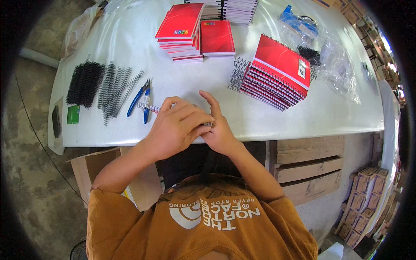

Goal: The person threads plastic spiral coils through the punched margins of red notebooks and uses pliers to trim or bend the coil ends.

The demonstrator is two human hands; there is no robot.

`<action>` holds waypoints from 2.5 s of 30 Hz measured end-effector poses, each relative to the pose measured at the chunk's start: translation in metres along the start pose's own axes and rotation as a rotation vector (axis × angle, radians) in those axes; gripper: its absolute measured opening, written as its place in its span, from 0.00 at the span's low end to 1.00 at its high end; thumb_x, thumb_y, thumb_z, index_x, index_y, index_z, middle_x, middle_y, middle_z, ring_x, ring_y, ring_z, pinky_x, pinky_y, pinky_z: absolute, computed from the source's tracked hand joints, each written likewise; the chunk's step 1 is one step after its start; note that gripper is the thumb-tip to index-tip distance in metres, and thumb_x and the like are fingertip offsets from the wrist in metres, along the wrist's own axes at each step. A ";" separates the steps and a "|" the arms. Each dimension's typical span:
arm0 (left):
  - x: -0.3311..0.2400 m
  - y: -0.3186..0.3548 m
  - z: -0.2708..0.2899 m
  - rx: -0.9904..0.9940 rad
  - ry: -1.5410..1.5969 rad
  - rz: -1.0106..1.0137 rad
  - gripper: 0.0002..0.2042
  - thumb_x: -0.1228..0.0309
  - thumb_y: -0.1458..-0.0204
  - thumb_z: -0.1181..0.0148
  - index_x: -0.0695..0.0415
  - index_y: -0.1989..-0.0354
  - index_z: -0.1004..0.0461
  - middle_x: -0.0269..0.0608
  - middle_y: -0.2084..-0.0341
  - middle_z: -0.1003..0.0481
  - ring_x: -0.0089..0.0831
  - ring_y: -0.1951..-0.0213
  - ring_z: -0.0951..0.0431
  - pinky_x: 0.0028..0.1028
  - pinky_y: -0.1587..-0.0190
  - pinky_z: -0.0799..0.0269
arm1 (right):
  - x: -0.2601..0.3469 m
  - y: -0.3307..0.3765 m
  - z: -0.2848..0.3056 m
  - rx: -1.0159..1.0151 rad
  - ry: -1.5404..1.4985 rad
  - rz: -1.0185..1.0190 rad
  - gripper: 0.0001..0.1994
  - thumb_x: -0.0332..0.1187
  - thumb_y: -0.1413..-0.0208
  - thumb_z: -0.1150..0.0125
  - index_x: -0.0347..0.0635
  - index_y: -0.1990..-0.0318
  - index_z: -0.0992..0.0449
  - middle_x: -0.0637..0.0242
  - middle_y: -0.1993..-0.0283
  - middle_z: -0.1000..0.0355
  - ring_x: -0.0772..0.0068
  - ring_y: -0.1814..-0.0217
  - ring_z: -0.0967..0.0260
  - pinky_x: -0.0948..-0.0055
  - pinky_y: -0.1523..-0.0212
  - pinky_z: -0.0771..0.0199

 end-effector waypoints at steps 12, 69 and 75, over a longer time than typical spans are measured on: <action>-0.002 -0.012 0.009 0.059 -0.117 -0.062 0.11 0.69 0.60 0.37 0.52 0.67 0.28 0.35 0.69 0.26 0.33 0.63 0.28 0.35 0.54 0.42 | 0.002 -0.001 -0.001 -0.022 0.061 0.069 0.37 0.22 0.52 0.45 0.43 0.36 0.58 0.46 0.58 0.30 0.51 0.55 0.29 0.64 0.57 0.30; 0.041 0.041 0.055 -0.457 0.069 0.421 0.21 0.82 0.65 0.47 0.57 0.56 0.27 0.48 0.49 0.33 0.42 0.47 0.33 0.42 0.41 0.49 | 0.040 -0.019 0.035 0.186 -0.491 -0.263 0.19 0.33 0.44 0.45 0.37 0.46 0.34 0.58 0.47 0.32 0.70 0.46 0.35 0.68 0.44 0.37; 0.143 0.063 0.044 -0.234 -0.513 0.745 0.12 0.70 0.51 0.45 0.56 0.57 0.29 0.47 0.63 0.26 0.41 0.56 0.28 0.36 0.52 0.36 | 0.019 -0.033 0.041 0.174 -0.081 -0.051 0.16 0.24 0.47 0.46 0.37 0.50 0.29 0.60 0.48 0.31 0.73 0.45 0.36 0.72 0.42 0.42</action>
Point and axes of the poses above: each hand's wrist, its own y-axis away from the middle knuckle, its own z-axis out of the back of the hand, x = y × z, the point moved 1 cm from there along -y, towards the middle knuckle
